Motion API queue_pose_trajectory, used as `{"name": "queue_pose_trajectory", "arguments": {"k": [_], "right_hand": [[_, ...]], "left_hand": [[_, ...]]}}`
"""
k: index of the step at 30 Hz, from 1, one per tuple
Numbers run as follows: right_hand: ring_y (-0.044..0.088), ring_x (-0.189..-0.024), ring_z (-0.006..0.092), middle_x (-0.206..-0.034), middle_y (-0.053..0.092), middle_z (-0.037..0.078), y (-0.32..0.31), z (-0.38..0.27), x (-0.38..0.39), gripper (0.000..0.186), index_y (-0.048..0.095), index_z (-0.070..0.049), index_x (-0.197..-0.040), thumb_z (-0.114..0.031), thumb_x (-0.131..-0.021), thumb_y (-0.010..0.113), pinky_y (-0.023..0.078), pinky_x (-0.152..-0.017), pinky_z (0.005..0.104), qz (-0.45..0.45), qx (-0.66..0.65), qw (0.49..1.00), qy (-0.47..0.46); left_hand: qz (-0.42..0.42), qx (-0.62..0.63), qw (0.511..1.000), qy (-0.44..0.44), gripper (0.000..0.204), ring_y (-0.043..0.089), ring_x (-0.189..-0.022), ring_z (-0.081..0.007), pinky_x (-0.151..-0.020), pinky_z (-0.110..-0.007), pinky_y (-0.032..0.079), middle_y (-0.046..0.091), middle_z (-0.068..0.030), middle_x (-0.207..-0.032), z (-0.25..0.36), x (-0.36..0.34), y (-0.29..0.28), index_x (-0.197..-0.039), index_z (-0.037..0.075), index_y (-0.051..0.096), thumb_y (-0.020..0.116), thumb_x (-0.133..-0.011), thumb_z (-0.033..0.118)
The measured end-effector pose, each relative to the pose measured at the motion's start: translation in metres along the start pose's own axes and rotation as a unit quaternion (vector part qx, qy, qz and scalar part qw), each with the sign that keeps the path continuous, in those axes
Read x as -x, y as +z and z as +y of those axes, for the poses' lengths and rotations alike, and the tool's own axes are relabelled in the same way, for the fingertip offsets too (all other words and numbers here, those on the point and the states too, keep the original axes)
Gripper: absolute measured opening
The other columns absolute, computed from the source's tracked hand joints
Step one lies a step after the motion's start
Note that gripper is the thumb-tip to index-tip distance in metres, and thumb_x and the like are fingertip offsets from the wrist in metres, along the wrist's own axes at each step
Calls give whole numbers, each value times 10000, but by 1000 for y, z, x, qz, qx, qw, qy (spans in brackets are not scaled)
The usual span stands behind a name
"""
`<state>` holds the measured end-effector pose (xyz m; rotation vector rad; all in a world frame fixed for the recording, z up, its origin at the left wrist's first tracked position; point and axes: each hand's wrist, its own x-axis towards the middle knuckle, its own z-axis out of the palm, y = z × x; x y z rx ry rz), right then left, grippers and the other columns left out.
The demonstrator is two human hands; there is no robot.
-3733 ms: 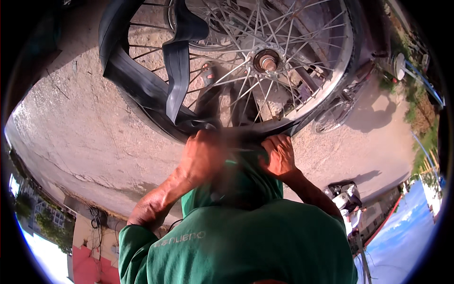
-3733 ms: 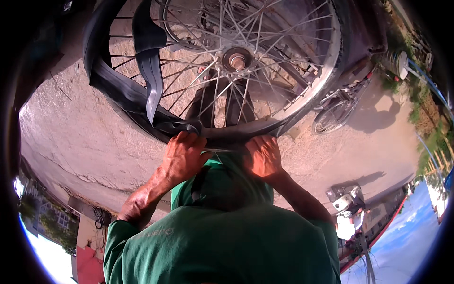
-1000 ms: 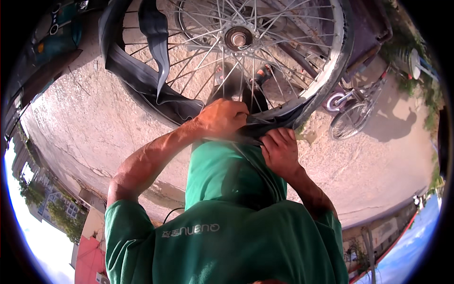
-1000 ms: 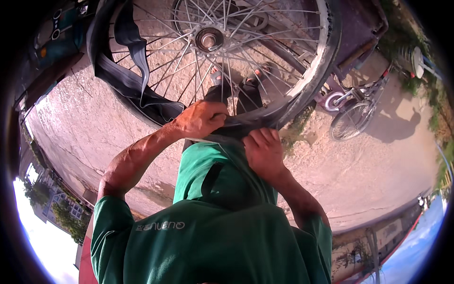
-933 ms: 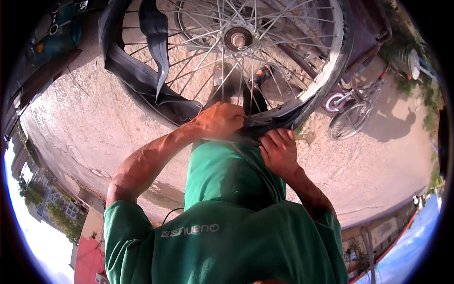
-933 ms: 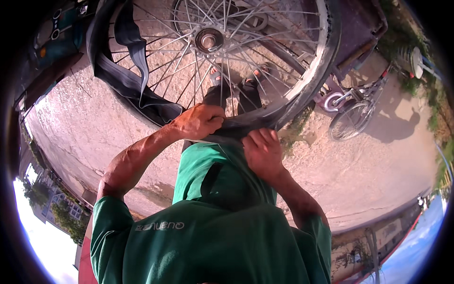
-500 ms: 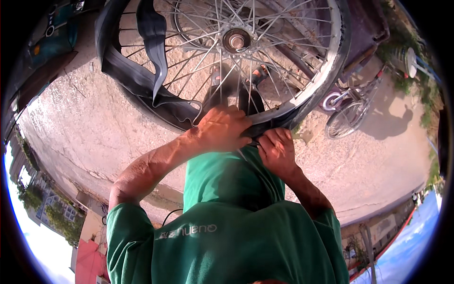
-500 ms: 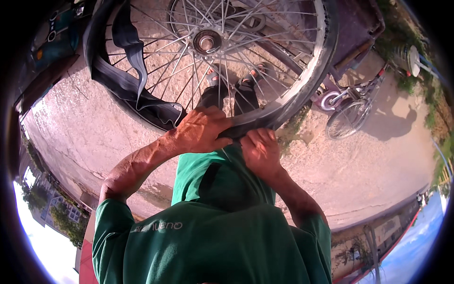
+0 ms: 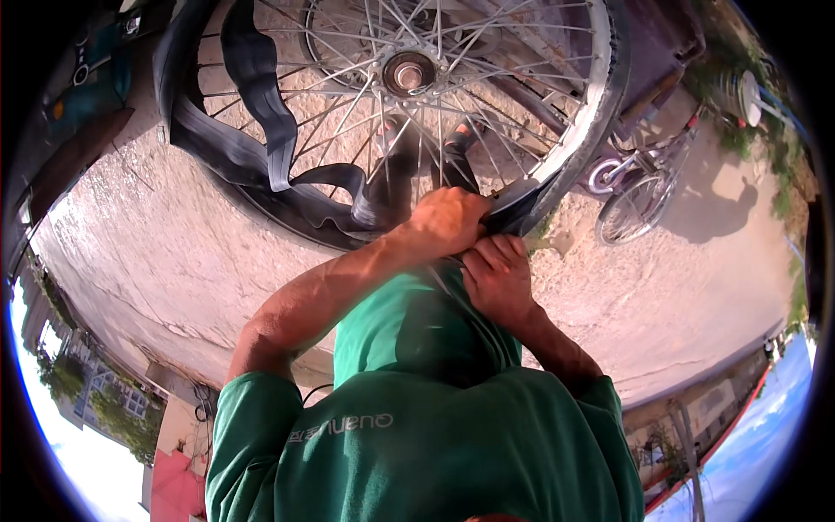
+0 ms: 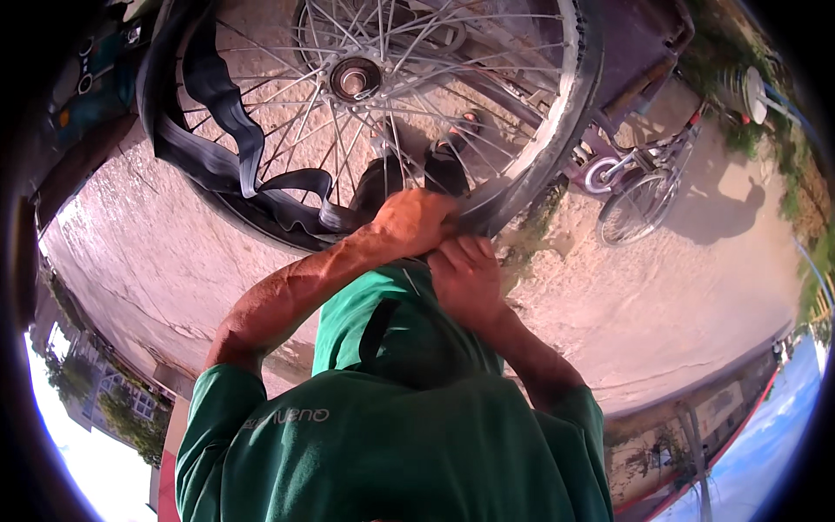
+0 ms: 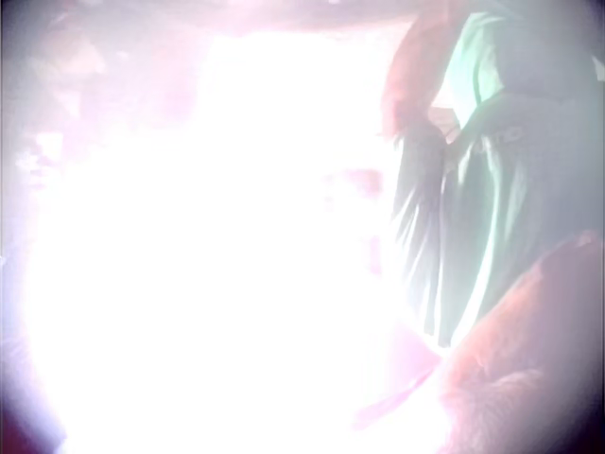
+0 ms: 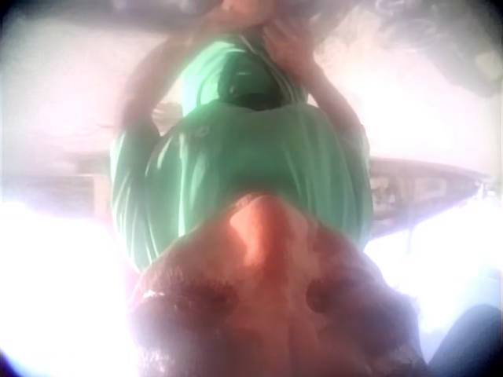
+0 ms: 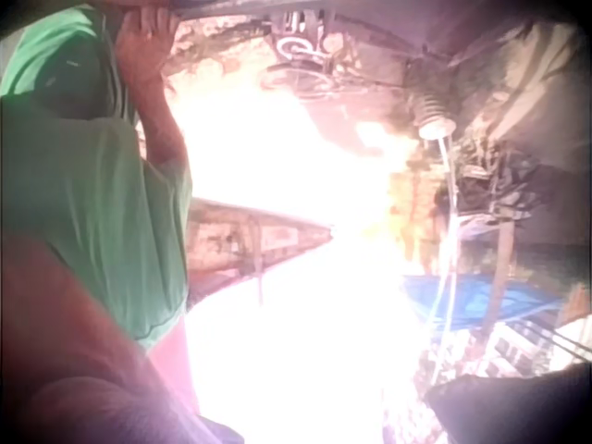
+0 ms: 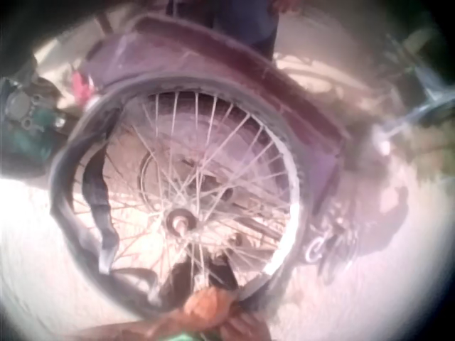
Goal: The person works on a bicycle wheel by hand, tucking a black rubber inner tube into the tire rim while another person stands nearby and points.
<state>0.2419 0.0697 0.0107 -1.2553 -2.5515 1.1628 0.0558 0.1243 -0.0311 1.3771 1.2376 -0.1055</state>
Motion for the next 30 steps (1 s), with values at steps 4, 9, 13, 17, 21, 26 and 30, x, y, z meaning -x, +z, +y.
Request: {"name": "queue_pose_trajectory", "arguments": {"k": [4, 9, 13, 17, 21, 26, 30], "right_hand": [[596, -1007, 322, -979, 596, 95, 1, 0, 3, 179, 673, -105, -936, -174, -807, 776, 449, -949, 476, 13, -1, 1000, -4], [599, -1011, 310, -989, 599, 84, 2, 0, 1, 145, 668, -107, -925, -139, -818, 759, 452, -938, 469, 29, -15, 999, -24], [605, -954, 282, -929, 579, 65, -1, -2, -5, 84, 635, -114, -854, -164, -797, 670, 458, -892, 442, 50, -4, 998, -28], [598, -978, 277, -930, 569, 64, -1, 3, -7, 88, 633, -117, -856, -170, -797, 671, 454, -909, 439, 30, 14, 999, -26], [590, -976, 277, -936, 564, 62, 2, 5, -8, 83, 631, -121, -856, -174, -804, 668, 449, -917, 436, 16, 28, 999, -31], [592, -993, 276, -962, 576, 63, -1, 8, -9, 86, 638, -116, -860, -180, -813, 670, 448, -927, 427, -3, 18, 1000, -21], [620, -1097, 272, -1181, 682, 80, -6, 8, -12, 127, 693, -97, -922, -191, -839, 673, 451, -978, 415, 4, 3, 1000, -7]], "left_hand": [[-11, 29, 999, 21, 237, 769, -1010, -441, -906, -517, 605, 790, -235, -1028, -6, -3, 7, -1104, 101, 809, 726, -941, 251], [-41, 121, 991, 41, 223, 768, -1026, -432, -908, -513, 595, 792, -218, -1035, -22, 2, 12, -1128, 89, 790, 692, -950, 179], [11, 69, 995, 65, 227, 760, -989, -399, -868, -502, 595, 768, -181, -987, -8, 50, -50, -1143, 82, 791, 701, -940, 130], [44, -102, 988, 103, 253, 719, -1041, -346, -904, -476, 570, 730, -126, -1012, -36, 97, -77, -1119, 60, 786, 745, -870, 79], [72, -232, 959, 144, 309, 656, -1100, -279, -953, -446, 494, 700, -50, -1071, -38, 112, -70, -1049, 87, 779, 745, -744, 54], [89, -242, 953, 160, 254, 640, -1094, -269, -970, -455, 478, 675, -45, -1067, -45, 105, -69, -959, 86, 739, 738, -706, 68], [129, -211, 948, 200, 213, 640, -1143, -281, -1094, -488, 463, 668, -79, -1085, -41, 113, -63, -915, 61, 704, 732, -704, 63]]}}
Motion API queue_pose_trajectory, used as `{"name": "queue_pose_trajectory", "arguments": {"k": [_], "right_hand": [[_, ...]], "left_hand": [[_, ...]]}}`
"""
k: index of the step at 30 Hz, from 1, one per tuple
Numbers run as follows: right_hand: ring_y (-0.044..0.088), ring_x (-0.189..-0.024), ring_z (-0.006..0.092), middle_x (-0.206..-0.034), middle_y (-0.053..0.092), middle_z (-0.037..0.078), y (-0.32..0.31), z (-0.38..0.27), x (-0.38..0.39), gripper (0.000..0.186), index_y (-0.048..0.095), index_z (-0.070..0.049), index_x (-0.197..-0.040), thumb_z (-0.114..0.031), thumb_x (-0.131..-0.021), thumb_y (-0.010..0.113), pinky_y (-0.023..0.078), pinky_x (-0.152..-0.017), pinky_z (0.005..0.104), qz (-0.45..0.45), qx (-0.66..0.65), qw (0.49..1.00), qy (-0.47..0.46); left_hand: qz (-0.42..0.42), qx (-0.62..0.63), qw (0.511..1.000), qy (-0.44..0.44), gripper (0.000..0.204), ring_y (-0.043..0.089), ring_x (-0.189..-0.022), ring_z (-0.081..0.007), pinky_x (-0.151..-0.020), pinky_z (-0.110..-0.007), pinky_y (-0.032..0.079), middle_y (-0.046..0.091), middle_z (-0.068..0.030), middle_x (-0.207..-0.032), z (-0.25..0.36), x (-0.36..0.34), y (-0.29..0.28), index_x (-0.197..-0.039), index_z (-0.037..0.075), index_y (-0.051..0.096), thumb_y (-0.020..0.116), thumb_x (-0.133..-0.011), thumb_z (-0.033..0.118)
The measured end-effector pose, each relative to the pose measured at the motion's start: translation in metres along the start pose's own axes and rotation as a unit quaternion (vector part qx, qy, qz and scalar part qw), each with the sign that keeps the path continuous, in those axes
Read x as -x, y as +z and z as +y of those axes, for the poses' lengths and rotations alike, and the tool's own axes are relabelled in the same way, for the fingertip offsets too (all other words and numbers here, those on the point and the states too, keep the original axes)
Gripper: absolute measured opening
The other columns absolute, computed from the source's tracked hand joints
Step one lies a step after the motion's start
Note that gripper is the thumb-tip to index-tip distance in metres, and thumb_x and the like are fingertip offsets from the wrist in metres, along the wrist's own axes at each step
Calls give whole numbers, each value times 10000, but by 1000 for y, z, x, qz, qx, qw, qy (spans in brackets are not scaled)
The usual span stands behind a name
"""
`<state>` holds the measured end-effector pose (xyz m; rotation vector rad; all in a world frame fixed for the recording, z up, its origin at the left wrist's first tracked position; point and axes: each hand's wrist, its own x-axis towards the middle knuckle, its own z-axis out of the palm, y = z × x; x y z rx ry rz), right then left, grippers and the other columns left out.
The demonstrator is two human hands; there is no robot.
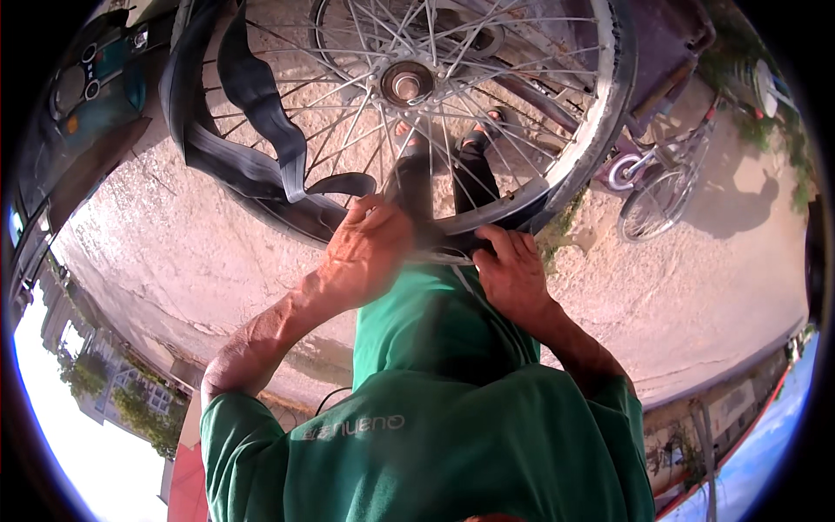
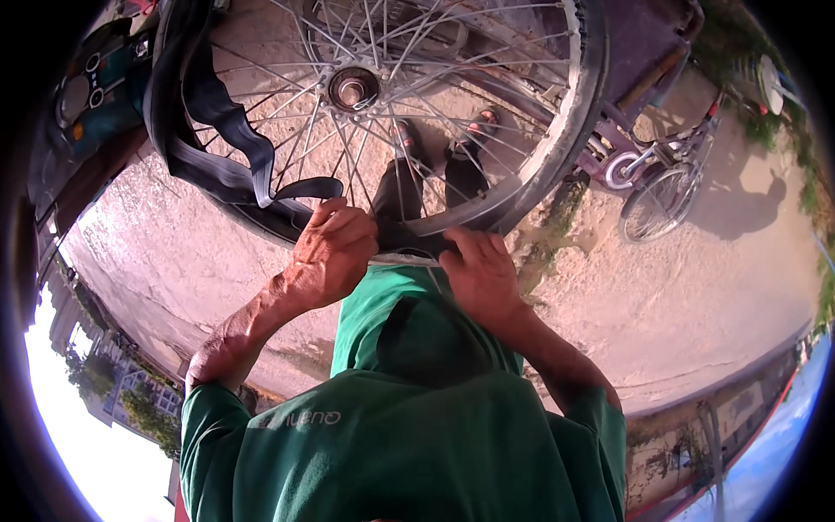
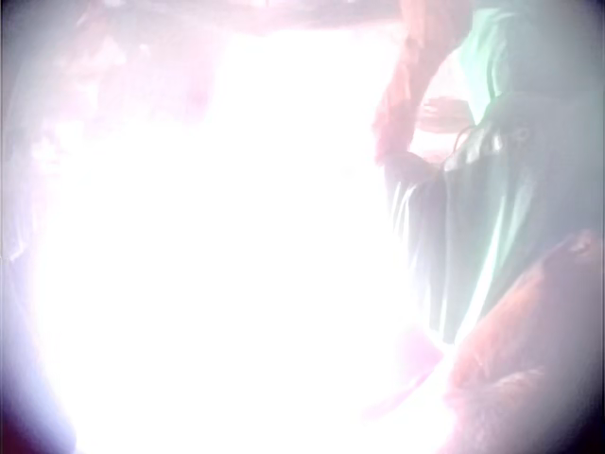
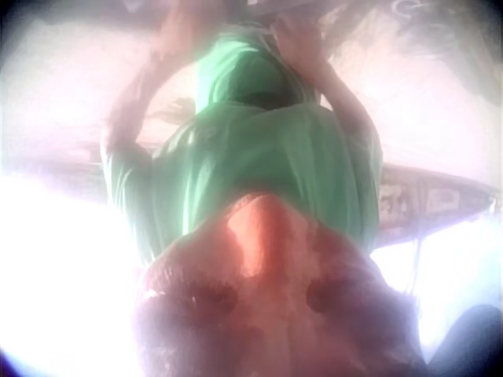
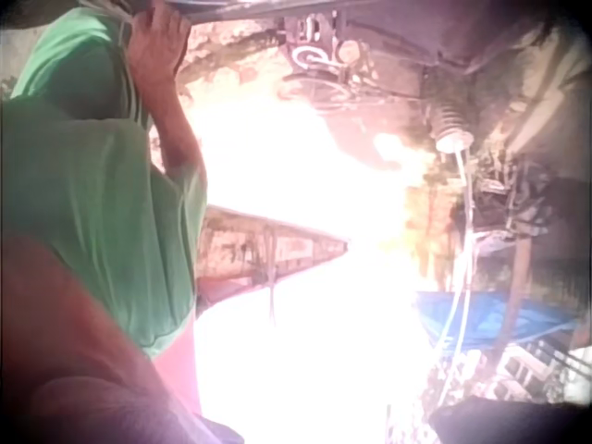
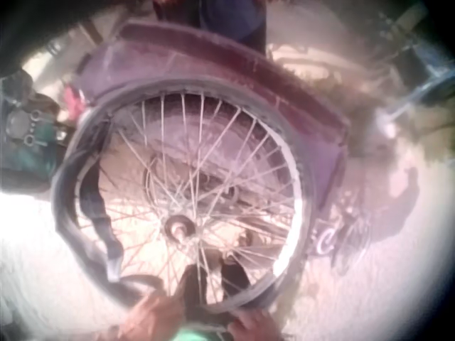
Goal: The person works on a bicycle wheel by hand, tucking a black rubber inner tube into the tire rim while another person stands nearby and points.
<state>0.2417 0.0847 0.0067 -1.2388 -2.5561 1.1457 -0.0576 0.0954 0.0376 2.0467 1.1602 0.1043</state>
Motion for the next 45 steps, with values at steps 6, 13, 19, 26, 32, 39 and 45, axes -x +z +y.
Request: {"name": "queue_pose_trajectory", "arguments": {"k": [6, 13, 19, 26, 32, 39, 45], "right_hand": [[619, -1158, 248, -1395, 692, 70, -10, 5, -1, 280, 778, -90, -1108, -221, -889, 663, 456, -1026, 410, -83, 17, 996, -24], [608, -1163, 247, -1402, 695, 21, -3, 5, -2, 297, 784, -85, -1188, -207, -936, 682, 465, -1028, 411, -67, 68, 995, -32], [610, -1205, 259, -1312, 719, 23, -10, 16, -2, 271, 775, -104, -1164, -229, -923, 768, 463, -1074, 443, -72, 5, 996, -44], [633, -1200, 284, -1163, 717, 51, -23, 20, -12, 318, 721, -116, -1127, -178, -839, 838, 480, -1038, 456, -105, -3, 994, -24], [636, -1199, 340, -1175, 711, 104, -25, 19, -19, 378, 711, -73, -1167, -175, -828, 843, 476, -1079, 487, -149, -22, 988, -14], [655, -1197, 318, -1229, 687, 86, -39, 9, -45, 319, 749, -55, -1107, -210, -842, 834, 507, -1071, 475, -127, -3, 990, -67], [689, -1105, 341, -1163, 687, 106, -12, 13, -59, 320, 699, -53, -1089, -170, -828, 842, 555, -979, 489, -110, -71, 989, -67]], "left_hand": [[96, -13, 994, -48, 266, 669, -1199, -309, -1111, -514, 473, 703, -102, -1205, 23, 32, 9, -1014, 53, 740, 760, -750, 39], [154, -6, 980, -130, 309, 683, -1098, -305, -1024, -496, 478, 730, -79, -1153, -1, 50, -8, -1106, 69, 739, 808, -804, 60], [34, -3, 995, -97, 491, 656, -1228, -291, -1117, -522, 424, 723, -35, -1247, -29, 61, -18, -1242, 147, 765, 903, -786, 267], [68, -24, 994, -79, 380, 654, -1233, -268, -1068, -521, 435, 697, -34, -1302, -26, 65, -3, -1186, 163, 793, 864, -826, 258], [87, 18, 993, -74, 162, 668, -1152, -272, -1038, -470, 462, 709, -51, -1209, -23, 71, 11, -994, 105, 747, 795, -847, 153], [116, 57, 989, -66, 125, 676, -1092, -293, -972, -446, 508, 709, -68, -1146, -16, 79, 30, -978, 98, 749, 777, -881, 171], [112, 45, 989, -80, 169, 668, -1112, -289, -959, -457, 508, 698, -56, -1165, -10, 81, 31, -1033, 117, 770, 793, -902, 221]]}}
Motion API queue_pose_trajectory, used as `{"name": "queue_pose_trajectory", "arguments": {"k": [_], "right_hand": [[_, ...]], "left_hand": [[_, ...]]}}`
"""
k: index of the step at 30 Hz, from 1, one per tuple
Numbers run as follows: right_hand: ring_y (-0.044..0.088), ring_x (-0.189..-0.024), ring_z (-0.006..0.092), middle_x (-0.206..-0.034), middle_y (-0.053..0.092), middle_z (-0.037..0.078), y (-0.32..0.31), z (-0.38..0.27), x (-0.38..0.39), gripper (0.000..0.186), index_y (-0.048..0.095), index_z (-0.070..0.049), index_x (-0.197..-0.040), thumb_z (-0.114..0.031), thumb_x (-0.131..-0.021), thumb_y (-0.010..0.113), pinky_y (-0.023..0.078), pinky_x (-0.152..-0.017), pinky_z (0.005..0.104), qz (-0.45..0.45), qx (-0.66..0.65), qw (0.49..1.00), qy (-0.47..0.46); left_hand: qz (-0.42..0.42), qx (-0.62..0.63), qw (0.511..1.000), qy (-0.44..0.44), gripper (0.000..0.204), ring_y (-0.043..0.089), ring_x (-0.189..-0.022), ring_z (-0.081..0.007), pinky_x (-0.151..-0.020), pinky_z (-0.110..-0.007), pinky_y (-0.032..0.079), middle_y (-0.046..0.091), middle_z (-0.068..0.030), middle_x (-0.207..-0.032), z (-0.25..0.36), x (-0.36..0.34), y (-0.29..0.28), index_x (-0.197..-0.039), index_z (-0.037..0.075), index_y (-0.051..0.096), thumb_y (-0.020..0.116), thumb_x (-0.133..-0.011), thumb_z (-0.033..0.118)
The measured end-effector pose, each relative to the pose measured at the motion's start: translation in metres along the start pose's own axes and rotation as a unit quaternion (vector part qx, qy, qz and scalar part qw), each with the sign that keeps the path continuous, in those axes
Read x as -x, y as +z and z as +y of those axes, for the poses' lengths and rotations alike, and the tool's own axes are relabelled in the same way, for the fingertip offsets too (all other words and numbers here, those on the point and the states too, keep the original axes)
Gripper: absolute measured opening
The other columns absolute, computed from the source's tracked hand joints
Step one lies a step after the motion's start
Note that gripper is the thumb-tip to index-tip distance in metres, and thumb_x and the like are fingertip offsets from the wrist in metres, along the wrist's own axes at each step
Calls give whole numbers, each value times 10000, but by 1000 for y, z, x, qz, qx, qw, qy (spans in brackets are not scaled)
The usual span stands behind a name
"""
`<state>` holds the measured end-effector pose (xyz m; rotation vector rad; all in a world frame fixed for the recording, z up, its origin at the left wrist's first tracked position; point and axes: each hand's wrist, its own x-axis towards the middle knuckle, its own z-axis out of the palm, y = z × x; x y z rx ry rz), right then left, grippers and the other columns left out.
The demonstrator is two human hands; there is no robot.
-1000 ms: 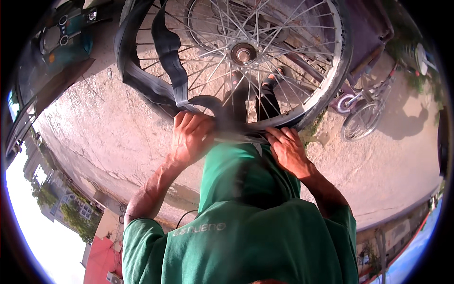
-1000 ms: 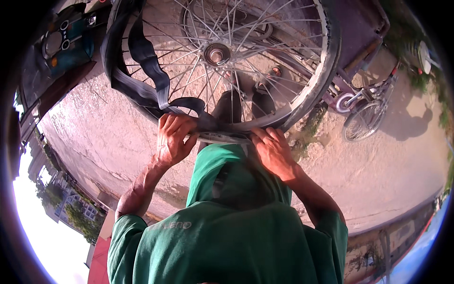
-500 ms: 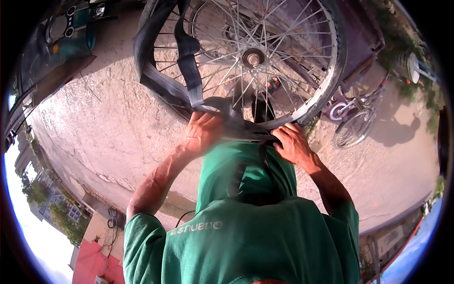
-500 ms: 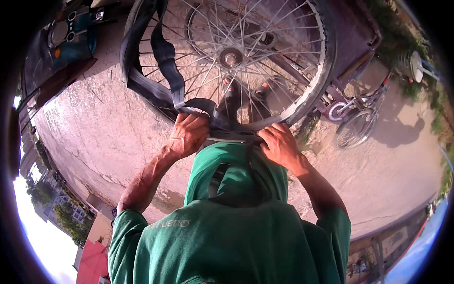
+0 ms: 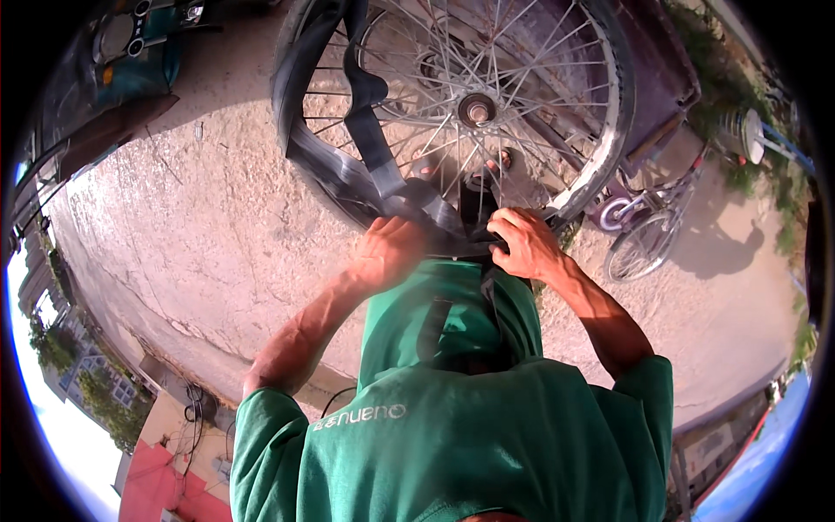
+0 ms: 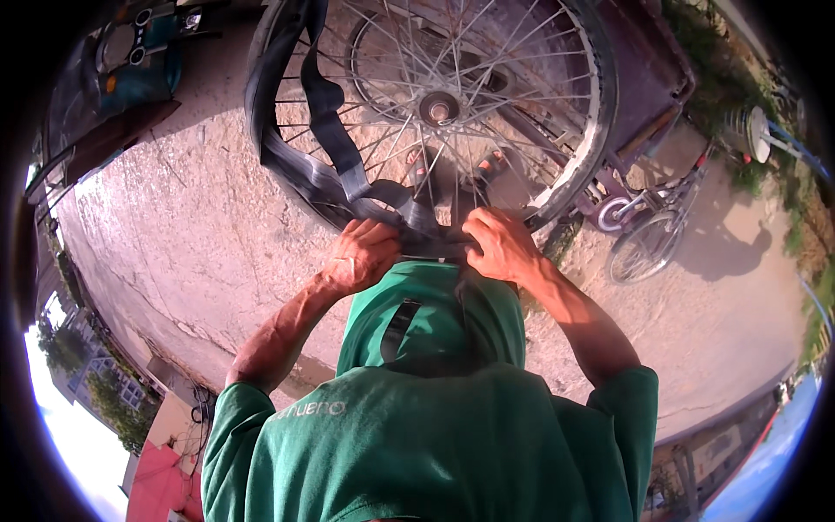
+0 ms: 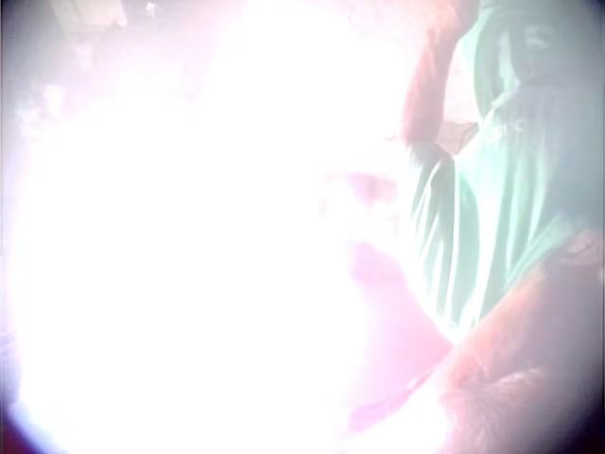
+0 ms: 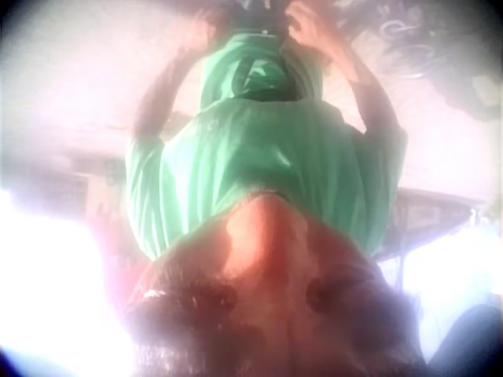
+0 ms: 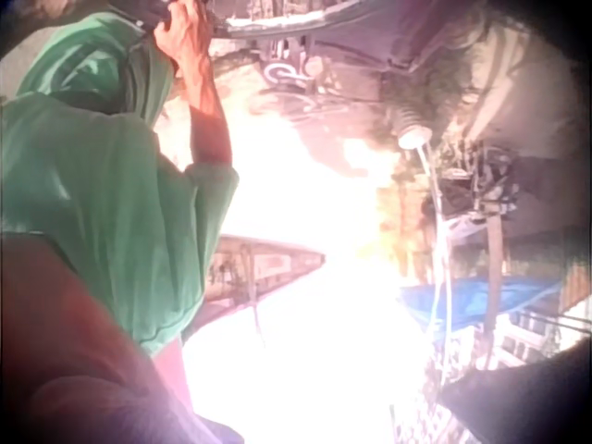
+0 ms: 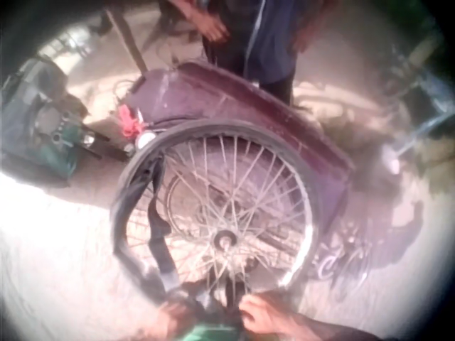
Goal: The person works on a bicycle wheel by hand, tucking a black rubber inner tube into the tire rim while another person stands nearby and points.
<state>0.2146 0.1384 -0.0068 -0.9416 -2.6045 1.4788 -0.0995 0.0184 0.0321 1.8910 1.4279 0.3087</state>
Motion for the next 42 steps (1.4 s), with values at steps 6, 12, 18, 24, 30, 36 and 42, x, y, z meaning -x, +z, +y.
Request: {"name": "queue_pose_trajectory", "arguments": {"k": [6, 12, 18, 24, 30, 36, 42], "right_hand": [[703, -1027, 360, -1059, 692, 112, 13, -3, -8, 290, 646, -63, -1012, -155, -831, 853, 565, -887, 483, 29, 1, 1000, 1], [728, -848, 382, -895, 707, 122, 21, 1, 5, 282, 660, -56, -1042, -91, -841, 854, 578, -754, 488, 56, -99, 992, 47], [739, -941, 382, -1012, 709, 124, 24, -8, 11, 391, 710, -85, -1293, -72, -908, 782, 609, -835, 467, 64, -164, 982, 65], [741, -991, 317, -1081, 697, 64, 34, 3, 15, 404, 742, -184, -1349, -133, -948, 745, 623, -845, 442, 44, -62, 997, 4], [724, -981, 291, -1074, 696, 50, 27, 5, 17, 388, 767, -204, -1333, -185, -946, 759, 608, -860, 432, 52, -33, 998, -29], [712, -1023, 347, -1079, 686, 115, 22, 7, 20, 293, 770, -89, -1248, -251, -1007, 737, 576, -889, 453, 36, -88, 995, 15], [705, -1029, 371, -1084, 681, 133, 20, 3, 18, 219, 750, -50, -1146, -208, -994, 746, 581, -855, 473, 30, -102, 994, 20]], "left_hand": [[-29, -24, 999, -19, 210, 660, -1143, -304, -978, -474, 524, 691, -54, -1199, 5, -4, 3, -1090, 124, 787, 799, -901, 216], [-19, -8, 1000, -6, 209, 698, -1054, -329, -902, -475, 587, 709, -74, -1134, -7, -20, 2, -1116, 98, 796, 768, -912, 140], [50, 21, 997, 46, 255, 720, -946, -319, -840, -469, 593, 704, -81, -1016, 23, -74, -40, -1134, 90, 766, 808, -883, 96], [-7, -37, 997, 71, 398, 700, -1017, -305, -968, -469, 505, 705, -66, -1024, -6, -39, -55, -1192, 102, 745, 851, -811, 151], [-1, -134, 983, 124, 339, 639, -1056, -221, -974, -423, 489, 699, -3, -1034, -16, -24, -45, -1115, 129, 776, 743, -785, 199], [51, -134, 981, 131, 197, 694, -811, -267, -851, -412, 523, 662, -32, -855, -9, -52, -101, -981, 111, 735, 775, -794, 156], [0, -182, 971, 155, 260, 689, -887, -281, -928, -427, 511, 616, -38, -852, -4, -47, -132, -1005, 100, 751, 775, -746, 91]]}}
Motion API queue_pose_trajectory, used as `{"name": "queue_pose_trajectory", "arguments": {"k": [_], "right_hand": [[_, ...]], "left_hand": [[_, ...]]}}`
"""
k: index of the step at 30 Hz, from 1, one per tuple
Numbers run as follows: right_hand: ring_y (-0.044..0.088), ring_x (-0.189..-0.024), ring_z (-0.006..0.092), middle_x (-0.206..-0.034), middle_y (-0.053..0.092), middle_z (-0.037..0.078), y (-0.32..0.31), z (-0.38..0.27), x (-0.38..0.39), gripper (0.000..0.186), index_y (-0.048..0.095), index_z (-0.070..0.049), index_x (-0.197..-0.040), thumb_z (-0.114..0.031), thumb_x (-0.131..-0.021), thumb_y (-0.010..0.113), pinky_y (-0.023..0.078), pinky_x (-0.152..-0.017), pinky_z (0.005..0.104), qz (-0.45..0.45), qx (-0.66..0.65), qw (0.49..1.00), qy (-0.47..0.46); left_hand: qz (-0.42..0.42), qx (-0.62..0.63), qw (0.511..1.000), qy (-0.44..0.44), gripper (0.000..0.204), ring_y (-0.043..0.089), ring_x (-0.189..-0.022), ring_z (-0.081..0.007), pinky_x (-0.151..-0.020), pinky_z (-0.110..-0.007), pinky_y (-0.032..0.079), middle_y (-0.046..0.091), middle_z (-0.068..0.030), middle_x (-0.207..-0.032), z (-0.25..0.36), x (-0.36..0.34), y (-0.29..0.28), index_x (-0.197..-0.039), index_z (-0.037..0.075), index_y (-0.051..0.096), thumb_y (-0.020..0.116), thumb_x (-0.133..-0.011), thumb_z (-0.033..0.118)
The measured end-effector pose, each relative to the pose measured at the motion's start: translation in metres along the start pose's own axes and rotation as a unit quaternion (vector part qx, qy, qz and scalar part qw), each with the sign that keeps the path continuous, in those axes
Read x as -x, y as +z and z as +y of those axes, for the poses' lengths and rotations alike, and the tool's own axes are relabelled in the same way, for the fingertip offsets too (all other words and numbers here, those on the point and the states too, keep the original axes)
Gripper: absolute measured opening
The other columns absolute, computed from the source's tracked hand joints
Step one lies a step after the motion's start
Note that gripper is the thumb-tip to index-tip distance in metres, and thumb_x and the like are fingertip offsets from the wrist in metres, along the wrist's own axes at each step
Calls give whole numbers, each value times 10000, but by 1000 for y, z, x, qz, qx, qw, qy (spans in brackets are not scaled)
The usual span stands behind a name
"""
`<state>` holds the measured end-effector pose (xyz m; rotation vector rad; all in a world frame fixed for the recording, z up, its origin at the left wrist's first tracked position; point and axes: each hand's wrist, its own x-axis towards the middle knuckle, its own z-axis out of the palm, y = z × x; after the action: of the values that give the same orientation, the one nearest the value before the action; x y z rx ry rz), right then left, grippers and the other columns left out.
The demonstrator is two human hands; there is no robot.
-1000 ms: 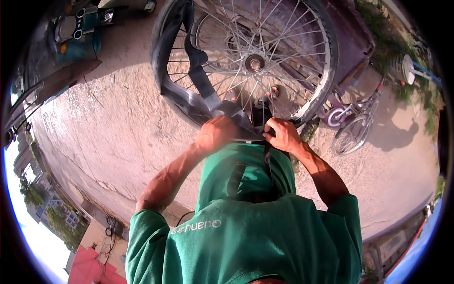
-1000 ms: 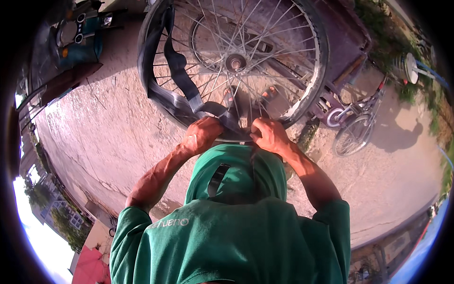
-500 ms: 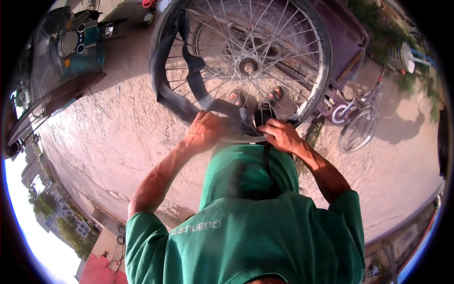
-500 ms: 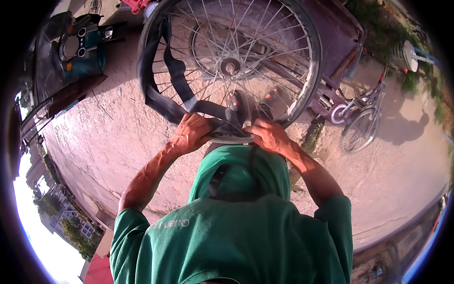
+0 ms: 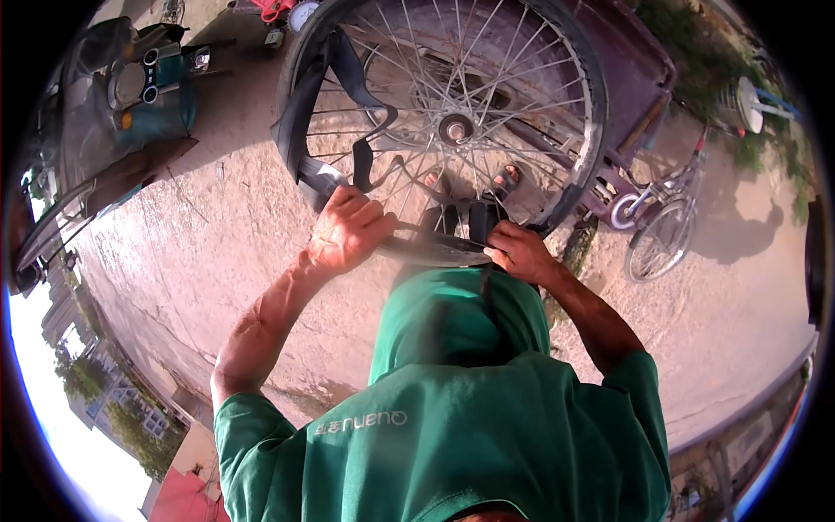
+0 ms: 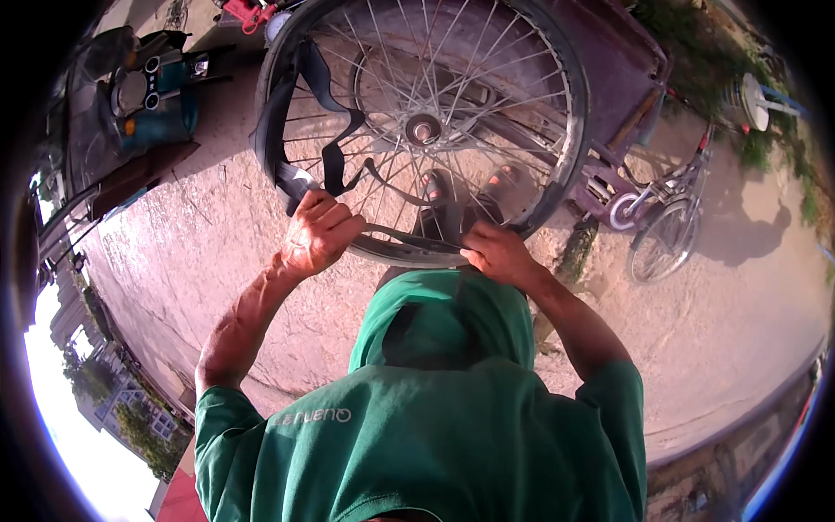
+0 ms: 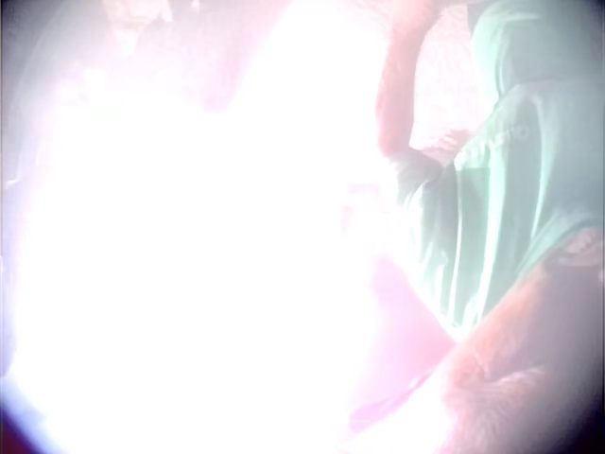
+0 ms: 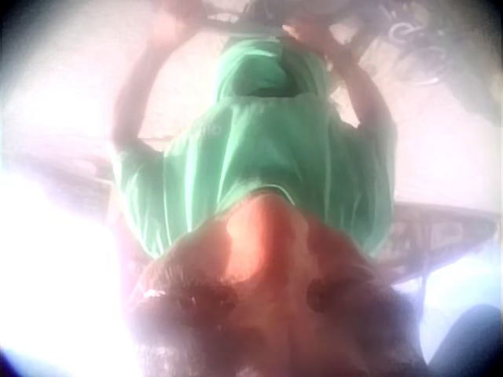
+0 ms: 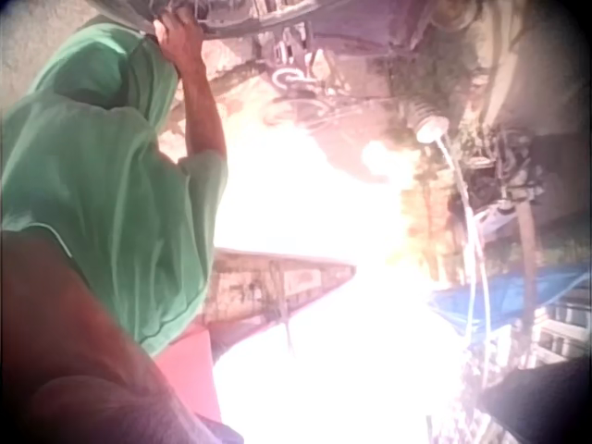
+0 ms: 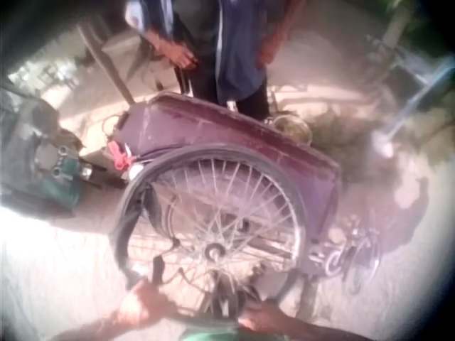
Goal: The person works on a bicycle wheel by hand, tucking a black rubber inner tube into the tire rim while another person stands nearby and points.
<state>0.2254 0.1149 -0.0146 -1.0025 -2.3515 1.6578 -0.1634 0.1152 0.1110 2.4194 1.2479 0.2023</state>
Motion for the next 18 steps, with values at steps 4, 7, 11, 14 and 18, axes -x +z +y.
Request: {"name": "queue_pose_trajectory", "arguments": {"k": [4, 7, 11, 14, 18], "right_hand": [[699, -1060, 368, -1130, 673, 122, 8, 7, 0, 269, 738, -58, -1186, -254, -1002, 735, 584, -895, 485, 23, 29, 999, -31], [705, -1034, 345, -1118, 671, 104, 12, 12, 0, 277, 735, -83, -1191, -274, -991, 744, 590, -886, 472, 37, 41, 998, -30], [711, -1026, 314, -1099, 673, 82, 11, 10, -1, 256, 735, -109, -1157, -284, -974, 769, 594, -882, 459, 37, 65, 997, -25], [707, -1028, 308, -1081, 669, 74, 20, 21, 2, 252, 732, -114, -1134, -293, -964, 786, 589, -876, 458, 55, 83, 994, -36], [706, -1014, 301, -1072, 668, 67, 14, 18, 1, 259, 729, -116, -1117, -295, -944, 803, 588, -864, 455, 49, 87, 993, -69]], "left_hand": [[-37, 2, 999, -37, 268, 683, -985, -299, -953, -460, 499, 646, -59, -962, -12, 60, 26, -1034, 103, 769, 795, -769, 74], [-42, -13, 995, -90, 292, 675, -1042, -301, -952, -475, 498, 658, -66, -1012, -3, 56, 21, -1102, 109, 778, 818, -813, 101], [3, 80, 991, -110, 359, 677, -1093, -295, -952, -469, 506, 699, -69, -1169, 32, 15, 22, -1176, 87, 757, 856, -833, 128], [86, 81, 993, -30, 354, 686, -1125, -299, -949, -465, 513, 714, -81, -1225, 48, -43, 30, -1201, 92, 757, 796, -849, 98], [102, 35, 994, 10, 375, 688, -1056, -263, -958, -445, 499, 722, -47, -1112, 34, -88, 51, -1220, 103, 762, 754, -845, 110]]}}
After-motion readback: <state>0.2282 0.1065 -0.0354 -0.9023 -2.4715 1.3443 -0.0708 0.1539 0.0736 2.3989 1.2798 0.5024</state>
